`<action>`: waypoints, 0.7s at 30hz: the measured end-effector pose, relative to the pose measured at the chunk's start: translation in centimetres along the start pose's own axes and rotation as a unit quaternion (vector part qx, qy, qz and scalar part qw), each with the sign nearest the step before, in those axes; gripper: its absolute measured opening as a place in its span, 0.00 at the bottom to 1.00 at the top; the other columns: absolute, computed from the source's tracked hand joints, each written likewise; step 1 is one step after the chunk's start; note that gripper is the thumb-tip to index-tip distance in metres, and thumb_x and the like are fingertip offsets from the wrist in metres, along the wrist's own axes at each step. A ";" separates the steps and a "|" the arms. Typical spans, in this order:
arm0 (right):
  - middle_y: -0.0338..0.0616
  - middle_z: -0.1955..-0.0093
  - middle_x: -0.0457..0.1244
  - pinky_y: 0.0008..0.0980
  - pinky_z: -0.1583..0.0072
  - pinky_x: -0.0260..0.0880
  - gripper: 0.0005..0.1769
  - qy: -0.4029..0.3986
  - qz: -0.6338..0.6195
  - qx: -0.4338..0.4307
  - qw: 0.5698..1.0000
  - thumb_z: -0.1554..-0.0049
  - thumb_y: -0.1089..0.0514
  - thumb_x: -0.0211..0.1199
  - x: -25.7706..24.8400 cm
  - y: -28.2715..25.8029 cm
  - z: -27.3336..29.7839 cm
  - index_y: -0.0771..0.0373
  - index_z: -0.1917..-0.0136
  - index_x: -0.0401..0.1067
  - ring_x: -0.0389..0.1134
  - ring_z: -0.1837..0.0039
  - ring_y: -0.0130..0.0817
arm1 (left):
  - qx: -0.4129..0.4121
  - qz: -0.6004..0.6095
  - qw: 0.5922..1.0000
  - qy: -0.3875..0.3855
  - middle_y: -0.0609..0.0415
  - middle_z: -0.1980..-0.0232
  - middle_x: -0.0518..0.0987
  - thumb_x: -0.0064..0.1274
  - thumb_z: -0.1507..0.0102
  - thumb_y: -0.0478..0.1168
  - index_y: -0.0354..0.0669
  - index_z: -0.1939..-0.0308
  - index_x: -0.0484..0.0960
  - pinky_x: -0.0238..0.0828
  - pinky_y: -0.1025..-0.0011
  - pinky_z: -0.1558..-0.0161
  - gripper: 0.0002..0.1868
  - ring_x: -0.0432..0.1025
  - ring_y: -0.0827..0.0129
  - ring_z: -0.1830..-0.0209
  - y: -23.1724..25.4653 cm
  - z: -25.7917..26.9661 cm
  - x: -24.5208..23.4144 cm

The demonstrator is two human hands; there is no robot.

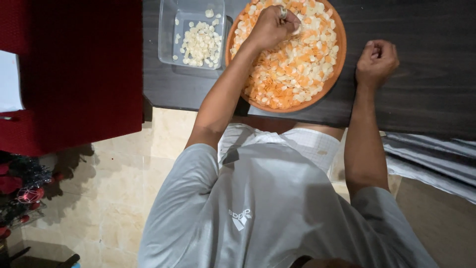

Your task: Sorting sliced food items from a large tray into a smaller container by hand.

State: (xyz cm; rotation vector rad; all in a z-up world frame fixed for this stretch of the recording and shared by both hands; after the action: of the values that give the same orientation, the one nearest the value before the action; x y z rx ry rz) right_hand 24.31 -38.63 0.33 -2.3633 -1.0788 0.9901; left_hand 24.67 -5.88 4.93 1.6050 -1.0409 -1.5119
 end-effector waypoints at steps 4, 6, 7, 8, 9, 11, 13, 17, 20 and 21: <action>0.45 0.64 0.64 0.40 0.63 0.62 0.05 -0.011 0.011 0.006 1.000 0.40 0.63 0.67 0.0 0.0 0.2 0.66 0.57 0.78 0.64 0.64 0.38 | 0.019 0.179 0.984 -0.011 0.54 0.60 0.89 0.64 0.38 0.37 0.40 0.61 0.90 0.84 0.74 0.57 0.05 0.83 0.72 0.59 0.0 0.6 -0.6; 0.45 0.63 0.64 0.40 0.63 0.62 0.05 -0.011 0.021 0.006 1.000 0.39 0.63 0.67 -0.3 -0.2 0.2 0.65 0.57 0.78 0.65 0.64 0.38 | 0.036 0.212 0.977 -0.010 0.55 0.61 0.89 0.63 0.37 0.36 0.41 0.60 0.90 0.83 0.75 0.58 0.04 0.82 0.73 0.61 1.0 1.3 -1.2; 0.46 0.63 0.64 0.41 0.62 0.62 0.05 -0.017 0.023 0.004 1.000 0.39 0.63 0.66 -0.3 -0.4 0.0 0.65 0.57 0.77 0.65 0.63 0.40 | 0.000 0.245 0.969 -0.015 0.53 0.63 0.88 0.62 0.37 0.37 0.40 0.60 0.89 0.77 0.76 0.67 0.04 0.80 0.75 0.67 1.6 1.8 -1.6; 0.47 0.63 0.64 0.42 0.61 0.63 0.05 -0.023 0.025 0.002 0.999 0.39 0.63 0.66 -0.3 -0.6 -0.1 0.65 0.58 0.76 0.65 0.63 0.42 | -0.036 0.278 0.960 -0.019 0.50 0.65 0.88 0.62 0.36 0.37 0.39 0.60 0.88 0.72 0.76 0.76 0.05 0.77 0.76 0.73 2.2 2.4 -2.0; 0.47 0.63 0.64 0.42 0.61 0.63 0.05 -0.021 0.022 -0.001 1.000 0.39 0.63 0.66 -0.1 0.3 0.3 0.65 0.58 0.76 0.65 0.63 0.42 | -0.032 0.276 0.960 -0.015 0.50 0.65 0.88 0.62 0.36 0.37 0.39 0.60 0.88 0.72 0.76 0.76 0.05 0.77 0.76 0.73 1.7 2.6 -1.9; 0.49 0.63 0.66 0.45 0.60 0.61 0.02 0.001 0.021 -0.052 0.998 0.43 0.63 0.67 0.8 1.6 0.3 0.64 0.57 0.78 0.66 0.63 0.49 | -0.016 0.299 0.954 -0.005 0.56 0.74 0.83 0.64 0.38 0.45 0.43 0.66 0.88 0.73 0.75 0.71 0.10 0.77 0.75 0.75 0.9 2.5 -2.4; 0.48 0.63 0.65 0.45 0.60 0.62 0.02 0.004 0.025 -0.052 0.998 0.41 0.63 0.68 0.7 1.9 0.7 0.65 0.56 0.78 0.65 0.63 0.49 | -0.070 0.331 0.941 0.026 0.53 0.69 0.85 0.64 0.39 0.43 0.40 0.62 0.87 0.79 0.73 0.66 0.09 0.80 0.71 0.71 0.9 3.9 -3.1; 0.49 0.63 0.64 0.45 0.57 0.64 0.03 -0.028 0.039 -0.013 0.999 0.39 0.64 0.68 0.0 0.6 0.6 0.68 0.54 0.79 0.66 0.61 0.47 | -0.146 0.337 0.923 0.113 0.41 0.66 0.85 0.62 0.39 0.37 0.32 0.57 0.83 0.89 0.64 0.64 0.12 0.84 0.61 0.68 0.2 6.7 -5.2; 0.49 0.63 0.64 0.45 0.59 0.64 0.04 -0.025 0.047 0.002 0.999 0.39 0.63 0.69 -0.1 0.1 0.4 0.66 0.55 0.79 0.65 0.63 0.46 | -0.212 0.289 0.920 0.156 0.41 0.55 0.85 0.55 0.33 0.28 0.31 0.54 0.84 0.86 0.77 0.63 0.06 0.82 0.65 0.65 2.7 9.9 -9.8; 0.49 0.63 0.64 0.45 0.59 0.64 0.04 -0.024 0.046 0.001 0.999 0.39 0.63 0.69 -0.1 0.1 0.4 0.66 0.55 0.79 0.65 0.63 0.46 | -0.210 0.289 0.921 0.157 0.41 0.55 0.85 0.55 0.33 0.28 0.31 0.54 0.84 0.86 0.77 0.63 0.06 0.82 0.65 0.65 1.7 10.3 -11.0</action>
State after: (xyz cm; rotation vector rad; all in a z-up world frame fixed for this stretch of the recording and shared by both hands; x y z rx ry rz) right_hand 24.04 -38.76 -0.01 -2.4180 -0.9939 1.0855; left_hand 14.21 3.61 10.47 1.0615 -0.8330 -0.9516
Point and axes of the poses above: each hand's wrist, its own z-axis away from the middle knuckle, its own x-axis out of the palm, y = z × x, the point moved 4 cm from there along -z, towards the middle knuckle
